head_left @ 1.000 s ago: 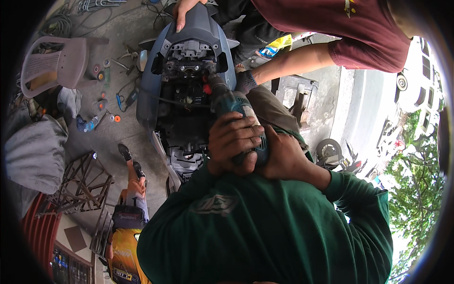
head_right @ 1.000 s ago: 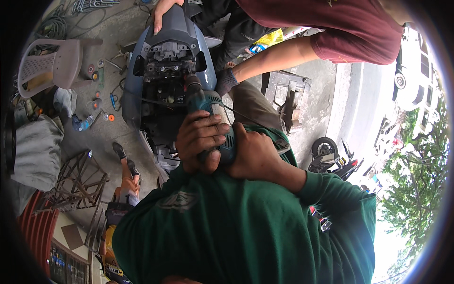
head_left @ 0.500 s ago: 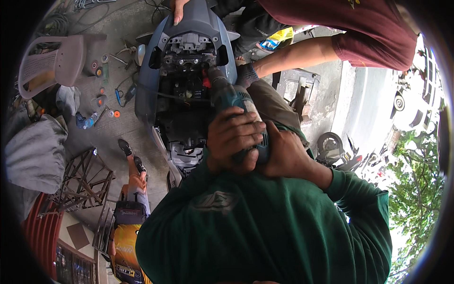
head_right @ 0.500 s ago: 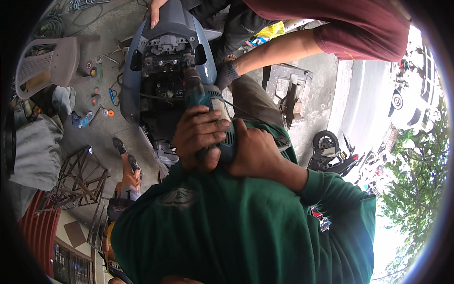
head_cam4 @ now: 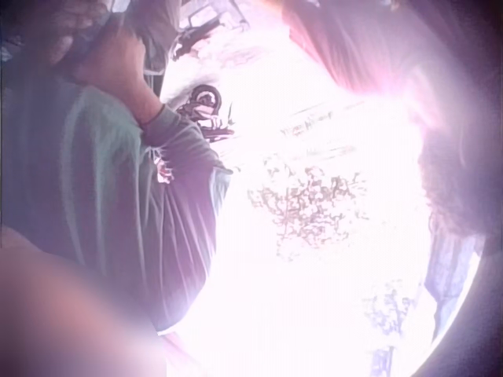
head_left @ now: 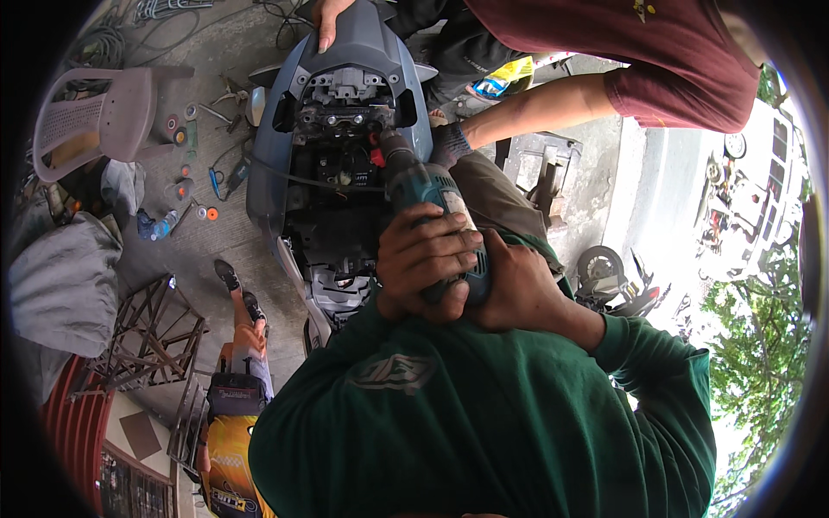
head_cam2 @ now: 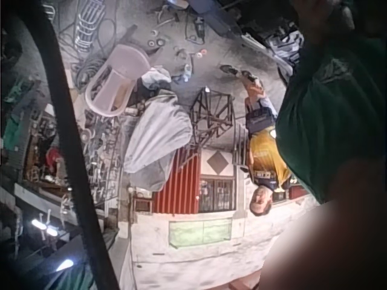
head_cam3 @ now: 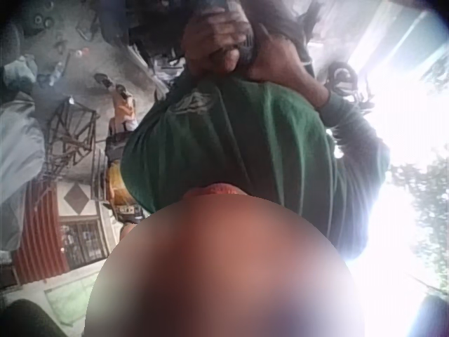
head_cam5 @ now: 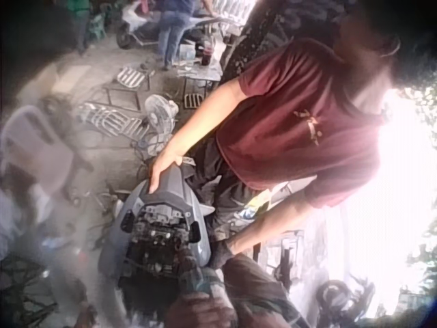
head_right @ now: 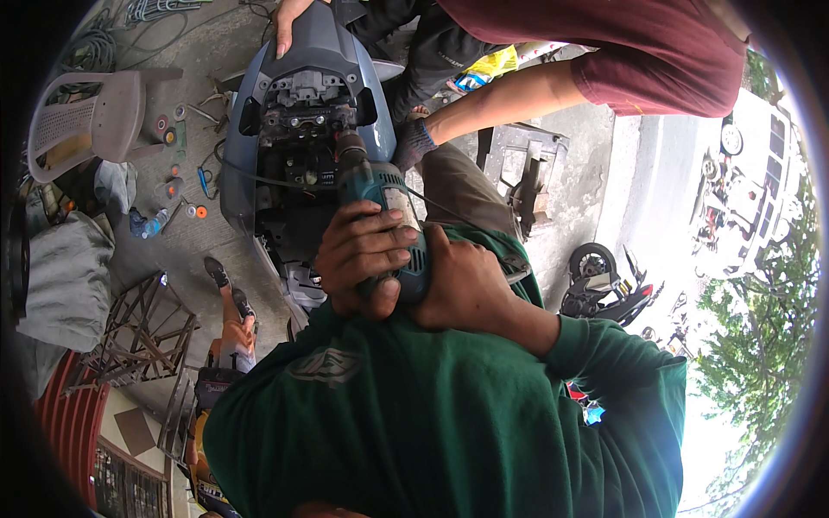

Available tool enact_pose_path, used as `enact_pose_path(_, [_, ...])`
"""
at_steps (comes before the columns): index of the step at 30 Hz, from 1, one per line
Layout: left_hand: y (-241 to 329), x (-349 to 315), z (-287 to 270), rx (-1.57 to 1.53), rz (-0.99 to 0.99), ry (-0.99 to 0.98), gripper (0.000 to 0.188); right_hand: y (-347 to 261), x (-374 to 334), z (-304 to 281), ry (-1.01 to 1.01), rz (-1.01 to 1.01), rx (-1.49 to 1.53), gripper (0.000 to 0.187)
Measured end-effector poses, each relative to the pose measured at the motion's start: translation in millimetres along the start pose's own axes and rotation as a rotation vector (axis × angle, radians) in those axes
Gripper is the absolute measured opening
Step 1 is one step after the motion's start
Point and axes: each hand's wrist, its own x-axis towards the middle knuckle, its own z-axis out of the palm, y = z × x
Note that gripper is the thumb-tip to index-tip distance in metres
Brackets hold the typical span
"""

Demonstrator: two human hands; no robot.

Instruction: The person uses a cordless drill to remove screws from the front fairing of a scooter while another person assists by holding the panel. The person then moves to the rear of the scooter and continues using the drill on the seat area.

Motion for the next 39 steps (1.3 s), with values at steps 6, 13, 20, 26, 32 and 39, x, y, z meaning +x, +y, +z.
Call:
enact_pose_path(6, [-0.2, 1.8, 2.3, 0.005, 0.002, 0.014, 0.027, 2.5, 0.7, -1.5, -0.024, 0.007, 0.008, 0.076])
enact_pose_path(13, [-1.9, -3.5, 1.7, -0.005, 0.01, 0.031, 0.025, -4.2, -0.6, -3.0, -0.046, 0.03, -0.032, 0.081])
enact_pose_path(20, [-2.3, -7.0, -2.2, -0.012, 0.019, 0.046, 0.025, -9.8, -1.2, -1.4, -0.045, 0.021, -0.062, 0.078])
enact_pose_path(26, [3.5, -2.9, -5.7, -0.005, -0.041, -0.016, 0.024, -7.8, -1.1, -0.4, -0.009, 0.007, -0.027, 0.076])
enact_pose_path(32, [0.9, -0.1, -5.7, 0.003, -0.03, -0.042, 0.024, -5.6, -0.3, -0.7, -0.028, 0.029, -0.019, 0.077])
enact_pose_path(39, [1.4, -5.6, -5.2, 0.007, -0.03, -0.032, 0.024, -6.4, 0.0, -3.0, -0.033, 0.019, -0.03, 0.077])
